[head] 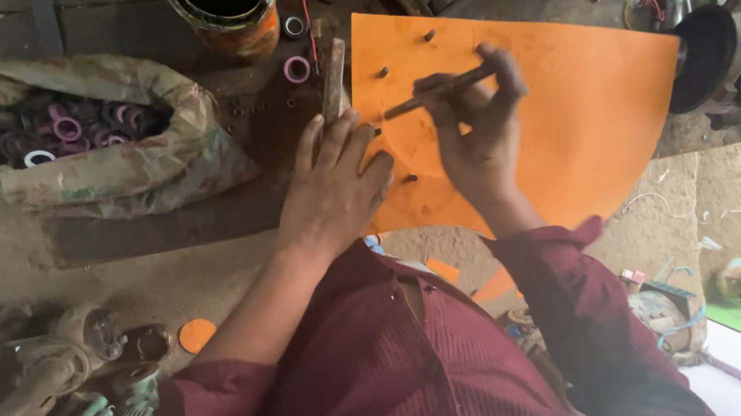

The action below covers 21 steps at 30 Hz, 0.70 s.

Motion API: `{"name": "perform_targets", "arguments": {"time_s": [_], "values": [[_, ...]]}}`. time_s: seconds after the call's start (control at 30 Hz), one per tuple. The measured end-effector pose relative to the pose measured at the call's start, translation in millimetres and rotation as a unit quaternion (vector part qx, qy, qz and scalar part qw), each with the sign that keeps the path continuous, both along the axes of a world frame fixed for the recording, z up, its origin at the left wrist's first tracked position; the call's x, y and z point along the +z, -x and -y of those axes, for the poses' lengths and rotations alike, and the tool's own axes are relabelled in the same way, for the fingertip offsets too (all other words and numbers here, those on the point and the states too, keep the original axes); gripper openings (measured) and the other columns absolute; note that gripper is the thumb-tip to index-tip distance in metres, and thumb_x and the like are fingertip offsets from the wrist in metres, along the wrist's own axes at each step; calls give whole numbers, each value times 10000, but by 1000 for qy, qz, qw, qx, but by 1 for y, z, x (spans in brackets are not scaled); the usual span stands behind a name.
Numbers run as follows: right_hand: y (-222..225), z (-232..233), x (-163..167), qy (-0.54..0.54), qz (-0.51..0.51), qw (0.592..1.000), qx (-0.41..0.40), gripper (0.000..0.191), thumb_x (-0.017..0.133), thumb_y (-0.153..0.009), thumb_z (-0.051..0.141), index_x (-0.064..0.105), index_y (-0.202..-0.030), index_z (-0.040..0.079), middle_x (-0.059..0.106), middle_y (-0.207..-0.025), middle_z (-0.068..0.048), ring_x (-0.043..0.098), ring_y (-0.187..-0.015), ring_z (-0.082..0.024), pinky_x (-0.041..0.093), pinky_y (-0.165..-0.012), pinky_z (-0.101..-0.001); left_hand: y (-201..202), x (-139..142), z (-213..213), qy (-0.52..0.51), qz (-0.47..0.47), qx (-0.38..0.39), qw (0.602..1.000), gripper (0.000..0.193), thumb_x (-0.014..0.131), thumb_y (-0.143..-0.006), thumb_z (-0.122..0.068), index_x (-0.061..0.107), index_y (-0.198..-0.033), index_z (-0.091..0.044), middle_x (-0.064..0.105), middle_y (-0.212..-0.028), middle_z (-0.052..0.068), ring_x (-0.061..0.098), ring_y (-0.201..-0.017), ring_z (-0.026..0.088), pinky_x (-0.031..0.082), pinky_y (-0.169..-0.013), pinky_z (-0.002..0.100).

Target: The person lays an orange sheet over bolts protruding from the workbench and uses a pen to trace a circle around each bolt head, marking hole positions across the sheet. They press the sheet flat with one hand while marking each bolt in turn.

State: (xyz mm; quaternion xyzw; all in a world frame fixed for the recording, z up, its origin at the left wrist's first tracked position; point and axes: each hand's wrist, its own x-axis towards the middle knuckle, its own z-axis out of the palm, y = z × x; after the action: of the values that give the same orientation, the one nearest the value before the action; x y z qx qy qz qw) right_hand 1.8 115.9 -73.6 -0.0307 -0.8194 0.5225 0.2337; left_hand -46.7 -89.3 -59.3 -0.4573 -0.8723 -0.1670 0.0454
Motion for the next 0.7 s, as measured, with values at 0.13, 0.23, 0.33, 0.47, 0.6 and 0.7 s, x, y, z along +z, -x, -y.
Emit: {"name": "perform_targets", "arguments": {"time_s": [0.13, 0.23, 0.33, 0.47, 0.6, 0.7], "values": [[2, 2, 2, 93, -67, 993, -26, 694, 571, -1125, -135, 103, -1507, 206, 688, -1210, -212, 740, -1071, -259, 613, -922, -347, 8, 2, 0, -5, -36, 12, 999, 328, 645, -1009, -366, 631, -1221, -116, 547, -1439, 104, 357, -1482, 275, 270, -1246, 541], [2, 3, 4, 32, -36, 999, 7, 678, 558, -1087, -128, 136, -1514, 187, 685, -1213, -207, 740, -1075, -270, 608, -908, -334, 14, 1, -5, 10, -62, 19, 998, 365, 664, -977, -403, 607, -1186, -109, 529, -1489, 106, 297, -1516, 303, 273, -1241, 543], [-4, 0, 6, -56, -30, 997, -40, 618, 579, -1078, -139, 228, -1435, 224, 728, -1139, -193, 755, -985, -253, 618, -881, -339, 13, -1, -6, 21, -32, 44, 998, 444, 677, -971, -432, 600, -1239, -87, 511, -1493, 118, 274, -1527, 316, 298, -1230, 559], [-6, -3, 3, -39, 3, 999, -28, 651, 589, -1043, -132, 230, -1473, 199, 733, -1157, -203, 758, -962, -247, 601, -847, -335, 18, -8, -8, -20, -27, 54, 998, 504, 685, -954, -436, 598, -1314, -94, 507, -1465, 105, 275, -1512, 329, 332, -1184, 587], [-4, 0, -2, 200, -111, 972, -58, 693, 606, -1155, -94, 116, -1520, 233, 725, -1176, -170, 741, -1011, -201, 626, -937, -335, 19, -10, -6, -8, -7, 46, 999, 509, 691, -974, -460, 595, -1303, -84, 509, -1456, 81, 275, -1519, 331, 358, -1168, 594], [-5, 3, 0, 17, 7, 1000, -5, 692, 609, -1075, -105, 165, -1529, 169, 726, -1201, -198, 750, -1059, -231, 595, -912, -332, 20, -10, -8, -17, 11, 65, 998, 473, 705, -920, -460, 611, -1253, -137, 510, -1437, 79, 282, -1496, 325, 368, -1130, 618]]}}
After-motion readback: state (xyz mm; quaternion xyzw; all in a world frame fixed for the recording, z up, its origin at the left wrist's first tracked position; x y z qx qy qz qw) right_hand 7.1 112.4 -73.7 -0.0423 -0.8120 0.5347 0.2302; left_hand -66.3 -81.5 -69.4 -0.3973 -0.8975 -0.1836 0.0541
